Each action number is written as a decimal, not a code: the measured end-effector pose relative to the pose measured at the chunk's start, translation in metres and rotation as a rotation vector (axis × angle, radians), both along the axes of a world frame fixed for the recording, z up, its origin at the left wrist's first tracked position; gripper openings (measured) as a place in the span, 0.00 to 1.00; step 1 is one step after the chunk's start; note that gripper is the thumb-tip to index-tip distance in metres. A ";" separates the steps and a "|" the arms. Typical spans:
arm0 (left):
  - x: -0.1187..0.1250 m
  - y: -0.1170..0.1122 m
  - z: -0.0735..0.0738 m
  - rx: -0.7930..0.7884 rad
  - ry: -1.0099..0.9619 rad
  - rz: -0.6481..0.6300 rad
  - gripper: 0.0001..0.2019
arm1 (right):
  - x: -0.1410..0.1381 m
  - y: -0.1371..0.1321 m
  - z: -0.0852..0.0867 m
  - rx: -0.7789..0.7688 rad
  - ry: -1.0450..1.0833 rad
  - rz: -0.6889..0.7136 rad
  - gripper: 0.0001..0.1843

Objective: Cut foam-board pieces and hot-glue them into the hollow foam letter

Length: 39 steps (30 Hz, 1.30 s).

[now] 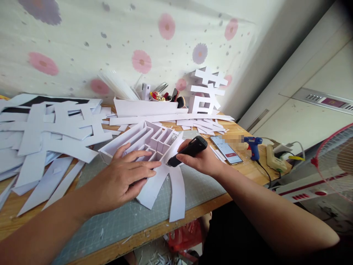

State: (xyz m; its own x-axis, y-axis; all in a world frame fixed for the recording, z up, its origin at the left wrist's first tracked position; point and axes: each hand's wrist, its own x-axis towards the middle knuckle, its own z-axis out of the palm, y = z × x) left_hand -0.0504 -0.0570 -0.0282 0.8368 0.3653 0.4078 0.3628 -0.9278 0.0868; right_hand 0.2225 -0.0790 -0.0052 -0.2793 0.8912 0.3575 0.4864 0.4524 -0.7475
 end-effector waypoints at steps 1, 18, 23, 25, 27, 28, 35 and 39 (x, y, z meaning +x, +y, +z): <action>0.000 0.000 0.000 0.000 0.003 -0.001 0.15 | 0.000 0.000 -0.001 0.004 -0.006 -0.002 0.10; -0.001 -0.001 -0.001 -0.112 0.020 0.035 0.15 | -0.005 -0.005 -0.003 0.089 -0.089 0.025 0.10; -0.002 -0.001 -0.002 -0.123 0.042 0.048 0.15 | -0.005 -0.008 -0.004 0.123 -0.078 0.009 0.10; -0.001 -0.001 -0.001 -0.132 0.050 0.051 0.15 | -0.005 -0.009 -0.002 0.131 -0.076 -0.004 0.10; 0.000 -0.001 0.000 -0.144 0.056 0.053 0.15 | -0.005 -0.011 0.000 0.145 -0.071 -0.015 0.10; 0.000 -0.001 0.000 -0.148 0.058 0.054 0.15 | -0.005 -0.011 0.002 0.157 -0.066 -0.022 0.10; 0.000 -0.001 0.001 -0.149 0.041 0.056 0.14 | -0.006 -0.015 0.007 0.203 -0.033 -0.058 0.10; 0.000 -0.001 0.000 -0.129 0.025 0.055 0.15 | -0.006 -0.018 0.010 0.200 -0.015 -0.061 0.11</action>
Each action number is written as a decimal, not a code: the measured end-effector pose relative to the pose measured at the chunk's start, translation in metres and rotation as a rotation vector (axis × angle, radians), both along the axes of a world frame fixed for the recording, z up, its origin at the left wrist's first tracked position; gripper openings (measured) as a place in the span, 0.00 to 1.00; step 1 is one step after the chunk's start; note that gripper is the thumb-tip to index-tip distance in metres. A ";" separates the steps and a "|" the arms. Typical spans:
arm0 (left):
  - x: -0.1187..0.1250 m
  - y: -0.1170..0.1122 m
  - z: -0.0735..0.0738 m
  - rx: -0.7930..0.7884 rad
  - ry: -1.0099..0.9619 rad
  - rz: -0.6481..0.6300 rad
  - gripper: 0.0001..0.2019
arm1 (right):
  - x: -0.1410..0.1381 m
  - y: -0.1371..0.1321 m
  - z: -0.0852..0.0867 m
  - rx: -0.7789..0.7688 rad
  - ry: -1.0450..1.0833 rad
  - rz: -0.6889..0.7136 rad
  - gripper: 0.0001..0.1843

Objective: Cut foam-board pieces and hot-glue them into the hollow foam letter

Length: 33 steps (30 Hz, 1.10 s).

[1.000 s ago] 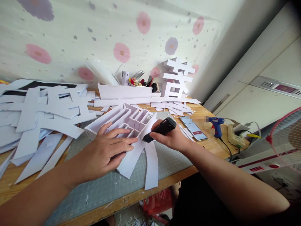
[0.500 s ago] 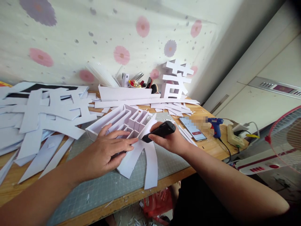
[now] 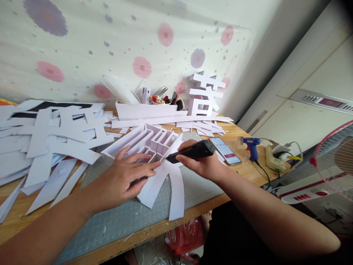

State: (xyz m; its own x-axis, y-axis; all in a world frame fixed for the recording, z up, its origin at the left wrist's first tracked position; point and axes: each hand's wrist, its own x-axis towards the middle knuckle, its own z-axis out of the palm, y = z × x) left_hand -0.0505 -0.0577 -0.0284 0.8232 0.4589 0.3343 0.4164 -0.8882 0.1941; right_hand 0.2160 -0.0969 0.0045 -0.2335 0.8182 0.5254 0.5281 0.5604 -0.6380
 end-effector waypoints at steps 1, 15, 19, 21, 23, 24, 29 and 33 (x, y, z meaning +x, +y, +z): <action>0.000 0.000 0.000 0.011 -0.001 -0.001 0.15 | 0.000 -0.001 0.002 0.005 0.003 -0.002 0.11; 0.010 -0.017 0.011 0.201 -0.022 0.135 0.15 | 0.058 0.030 -0.005 0.161 -0.454 -0.239 0.20; 0.016 -0.024 0.011 0.248 0.044 0.172 0.16 | 0.076 0.043 -0.023 -0.031 -0.961 -0.320 0.26; 0.017 -0.024 0.010 0.250 0.027 0.199 0.14 | 0.083 0.048 -0.029 -0.074 -1.019 -0.331 0.26; 0.016 -0.022 0.009 0.230 -0.012 0.217 0.12 | 0.090 0.050 -0.032 -0.102 -1.027 -0.343 0.27; 0.015 -0.020 0.009 0.213 -0.034 0.224 0.10 | 0.091 0.050 -0.032 -0.110 -1.020 -0.358 0.28; 0.011 -0.015 0.013 0.116 -0.102 0.252 0.05 | 0.078 0.039 -0.022 0.028 -0.800 -0.486 0.28; 0.013 -0.014 0.017 0.052 -0.117 0.242 0.04 | 0.039 0.026 -0.018 0.233 -0.628 -0.155 0.21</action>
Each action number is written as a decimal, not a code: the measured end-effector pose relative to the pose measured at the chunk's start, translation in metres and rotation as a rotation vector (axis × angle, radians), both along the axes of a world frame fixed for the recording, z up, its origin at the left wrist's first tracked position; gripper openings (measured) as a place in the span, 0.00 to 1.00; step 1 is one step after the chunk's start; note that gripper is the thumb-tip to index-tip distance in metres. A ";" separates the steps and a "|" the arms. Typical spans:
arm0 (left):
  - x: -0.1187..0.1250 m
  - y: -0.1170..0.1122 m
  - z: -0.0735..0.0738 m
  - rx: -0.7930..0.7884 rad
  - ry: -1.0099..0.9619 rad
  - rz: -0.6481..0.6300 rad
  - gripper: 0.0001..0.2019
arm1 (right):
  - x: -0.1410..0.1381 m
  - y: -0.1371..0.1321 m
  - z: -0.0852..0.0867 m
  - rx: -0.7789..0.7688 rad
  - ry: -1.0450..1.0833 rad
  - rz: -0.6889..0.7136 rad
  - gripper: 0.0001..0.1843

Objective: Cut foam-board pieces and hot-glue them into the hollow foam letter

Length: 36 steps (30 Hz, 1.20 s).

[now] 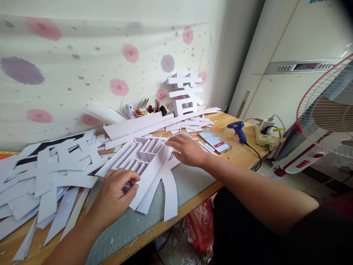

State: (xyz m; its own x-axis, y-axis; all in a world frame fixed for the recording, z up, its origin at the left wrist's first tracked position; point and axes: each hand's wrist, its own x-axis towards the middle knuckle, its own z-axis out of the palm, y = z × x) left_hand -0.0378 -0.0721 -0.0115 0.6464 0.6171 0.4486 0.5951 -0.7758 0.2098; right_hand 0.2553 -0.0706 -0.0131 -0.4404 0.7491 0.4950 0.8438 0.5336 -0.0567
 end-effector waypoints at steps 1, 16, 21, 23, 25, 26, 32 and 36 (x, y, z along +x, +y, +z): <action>0.000 0.000 0.001 -0.029 -0.013 0.003 0.04 | -0.010 -0.001 -0.001 -0.002 -0.021 0.081 0.22; -0.025 0.011 0.025 -0.693 -0.675 0.122 0.07 | -0.021 0.005 0.014 0.060 0.002 0.269 0.33; -0.017 0.017 0.039 -0.262 -0.103 0.198 0.17 | -0.012 -0.005 0.029 0.102 -0.009 0.144 0.30; 0.000 0.012 0.045 0.008 0.108 0.174 0.23 | -0.010 -0.011 0.030 0.100 -0.008 0.086 0.31; 0.018 0.005 0.048 0.145 0.255 0.158 0.33 | -0.008 -0.015 0.029 0.112 0.005 0.060 0.32; 0.027 0.002 0.049 0.185 0.298 0.170 0.36 | -0.007 -0.017 0.029 0.121 0.013 0.054 0.33; 0.052 0.001 0.034 0.405 0.222 0.143 0.27 | 0.003 -0.026 0.028 0.112 0.073 0.125 0.38; 0.050 0.002 0.023 0.429 0.100 0.028 0.25 | 0.009 -0.027 0.027 0.061 0.130 0.196 0.36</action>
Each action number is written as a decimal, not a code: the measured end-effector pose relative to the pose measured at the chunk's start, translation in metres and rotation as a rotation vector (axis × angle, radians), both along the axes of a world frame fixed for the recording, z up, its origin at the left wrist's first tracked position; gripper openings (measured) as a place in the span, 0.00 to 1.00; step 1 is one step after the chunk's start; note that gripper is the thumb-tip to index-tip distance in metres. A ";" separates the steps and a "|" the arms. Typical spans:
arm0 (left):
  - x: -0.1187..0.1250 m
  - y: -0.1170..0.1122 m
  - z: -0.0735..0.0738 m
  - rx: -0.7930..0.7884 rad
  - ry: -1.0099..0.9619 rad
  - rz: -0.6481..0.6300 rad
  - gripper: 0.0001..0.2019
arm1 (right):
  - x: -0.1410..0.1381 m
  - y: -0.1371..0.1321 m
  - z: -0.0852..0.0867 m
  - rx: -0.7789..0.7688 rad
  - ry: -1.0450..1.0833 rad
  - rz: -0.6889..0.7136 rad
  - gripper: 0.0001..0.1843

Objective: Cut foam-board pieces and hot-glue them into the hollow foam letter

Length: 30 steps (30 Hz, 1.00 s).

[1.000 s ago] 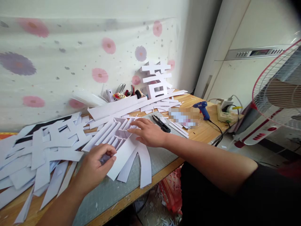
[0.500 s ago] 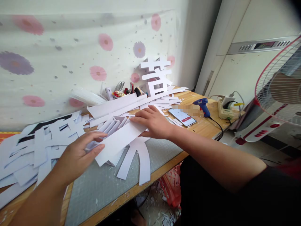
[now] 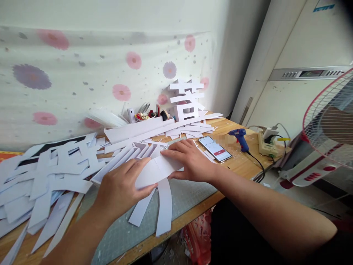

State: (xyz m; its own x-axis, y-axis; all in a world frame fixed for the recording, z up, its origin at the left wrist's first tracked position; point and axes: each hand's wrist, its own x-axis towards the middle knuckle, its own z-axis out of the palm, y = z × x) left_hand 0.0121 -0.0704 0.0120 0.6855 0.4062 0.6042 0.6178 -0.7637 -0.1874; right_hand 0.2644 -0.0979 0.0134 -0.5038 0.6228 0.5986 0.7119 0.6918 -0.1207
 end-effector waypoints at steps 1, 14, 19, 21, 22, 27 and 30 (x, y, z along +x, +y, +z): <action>-0.001 -0.001 -0.002 -0.013 -0.025 -0.026 0.25 | 0.000 0.001 -0.001 -0.015 0.032 0.030 0.36; -0.007 0.005 -0.011 -0.020 -0.364 0.239 0.25 | 0.008 0.026 -0.007 -0.059 0.292 -0.247 0.37; -0.002 0.002 -0.012 -0.146 -0.281 0.255 0.28 | 0.047 0.084 -0.006 -0.182 0.134 -0.652 0.35; 0.001 0.001 -0.017 -0.172 -0.230 0.224 0.30 | 0.053 0.101 -0.008 -0.186 0.092 -0.663 0.38; 0.002 0.001 -0.020 -0.170 -0.220 0.211 0.31 | 0.054 0.105 -0.009 -0.182 0.081 -0.663 0.39; 0.001 0.001 -0.025 -0.125 -0.246 0.211 0.28 | 0.042 0.096 -0.026 -0.332 -0.044 -0.685 0.26; -0.002 0.001 -0.022 -0.086 -0.246 0.187 0.26 | 0.038 0.089 -0.041 -0.463 -0.135 -0.656 0.23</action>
State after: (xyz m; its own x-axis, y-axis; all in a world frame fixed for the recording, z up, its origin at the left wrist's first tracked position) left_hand 0.0100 -0.0694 -0.0104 0.4316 0.5685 0.7003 0.7677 -0.6391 0.0457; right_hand 0.3020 -0.0091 -0.0274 0.0006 0.9858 0.1680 0.9838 0.0295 -0.1768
